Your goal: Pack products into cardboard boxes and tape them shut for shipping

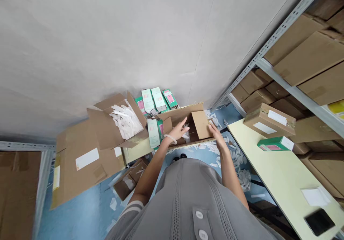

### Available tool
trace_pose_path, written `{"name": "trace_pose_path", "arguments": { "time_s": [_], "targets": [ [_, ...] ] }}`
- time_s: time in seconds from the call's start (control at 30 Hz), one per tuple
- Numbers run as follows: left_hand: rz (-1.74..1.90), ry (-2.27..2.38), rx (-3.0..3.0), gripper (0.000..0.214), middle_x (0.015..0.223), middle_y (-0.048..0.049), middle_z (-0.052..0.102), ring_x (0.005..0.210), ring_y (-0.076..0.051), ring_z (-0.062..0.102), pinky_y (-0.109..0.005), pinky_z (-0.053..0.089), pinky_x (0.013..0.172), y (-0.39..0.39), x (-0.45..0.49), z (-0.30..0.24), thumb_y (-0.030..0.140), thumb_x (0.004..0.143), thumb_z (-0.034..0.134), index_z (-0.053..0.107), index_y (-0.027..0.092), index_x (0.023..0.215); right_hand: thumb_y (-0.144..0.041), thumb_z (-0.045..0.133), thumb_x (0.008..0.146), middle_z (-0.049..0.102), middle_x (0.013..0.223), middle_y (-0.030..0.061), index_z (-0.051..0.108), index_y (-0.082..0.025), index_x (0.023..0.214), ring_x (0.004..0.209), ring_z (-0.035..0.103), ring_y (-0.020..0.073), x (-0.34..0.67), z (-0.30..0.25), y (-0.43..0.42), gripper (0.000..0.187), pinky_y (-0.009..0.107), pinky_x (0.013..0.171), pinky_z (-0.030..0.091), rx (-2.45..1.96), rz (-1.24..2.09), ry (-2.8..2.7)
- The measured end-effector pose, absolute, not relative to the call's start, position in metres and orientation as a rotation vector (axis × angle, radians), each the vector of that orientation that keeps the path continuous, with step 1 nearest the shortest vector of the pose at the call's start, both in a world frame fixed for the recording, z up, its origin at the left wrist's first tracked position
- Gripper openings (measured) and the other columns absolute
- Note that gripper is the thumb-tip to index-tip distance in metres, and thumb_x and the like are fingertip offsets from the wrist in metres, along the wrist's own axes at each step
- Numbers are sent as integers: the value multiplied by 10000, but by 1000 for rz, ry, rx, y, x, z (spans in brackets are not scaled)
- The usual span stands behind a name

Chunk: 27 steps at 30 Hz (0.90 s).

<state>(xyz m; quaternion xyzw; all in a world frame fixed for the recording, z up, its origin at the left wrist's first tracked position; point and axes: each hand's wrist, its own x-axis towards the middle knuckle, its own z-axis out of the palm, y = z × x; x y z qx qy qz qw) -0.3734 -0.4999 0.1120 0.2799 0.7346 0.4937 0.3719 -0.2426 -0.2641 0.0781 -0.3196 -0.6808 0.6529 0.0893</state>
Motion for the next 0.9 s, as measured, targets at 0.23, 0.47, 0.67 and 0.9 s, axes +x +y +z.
{"name": "trace_pose_path", "arguments": {
  "time_s": [0.23, 0.47, 0.67, 0.9],
  "targets": [
    [1435, 2008, 764, 759, 1575, -152, 397, 1279, -267, 585, -407, 448, 1089, -531, -389, 137, 548, 916, 550, 294, 265, 1572, -697, 638, 768, 604, 1420, 19, 665, -293, 1295, 1396, 479, 301, -244, 75, -261, 665, 463, 1198, 346, -957, 1877, -2093],
    [1507, 2775, 319, 566, 1408, -125, 589, 1283, -212, 557, -385, 471, 1075, -634, -489, 159, 406, 933, 591, 470, 197, 1445, -709, 639, 759, 596, 1429, 29, 676, -285, 1281, 1411, 459, 307, -243, 68, -257, 673, 459, 1206, 328, -907, 1880, -2099],
    [1205, 2877, -33, 669, 1403, -160, 578, 1358, -274, 492, -456, 372, 1158, -698, -540, 143, 377, 863, 682, 444, 136, 1440, -742, 664, 715, 585, 1442, 28, 681, -288, 1273, 1422, 442, 310, -240, 68, -256, 719, 457, 1214, 310, -935, 1895, -2098],
    [683, 2664, -238, 877, 1484, -266, 470, 1368, -432, 465, -565, 411, 1085, -692, -516, 59, 579, 748, 705, 461, 126, 1458, -710, 652, 755, 589, 1437, 23, 680, -297, 1274, 1412, 461, 305, -238, 61, -253, 663, 467, 1204, 332, -940, 1850, -2123]
  ]
}}
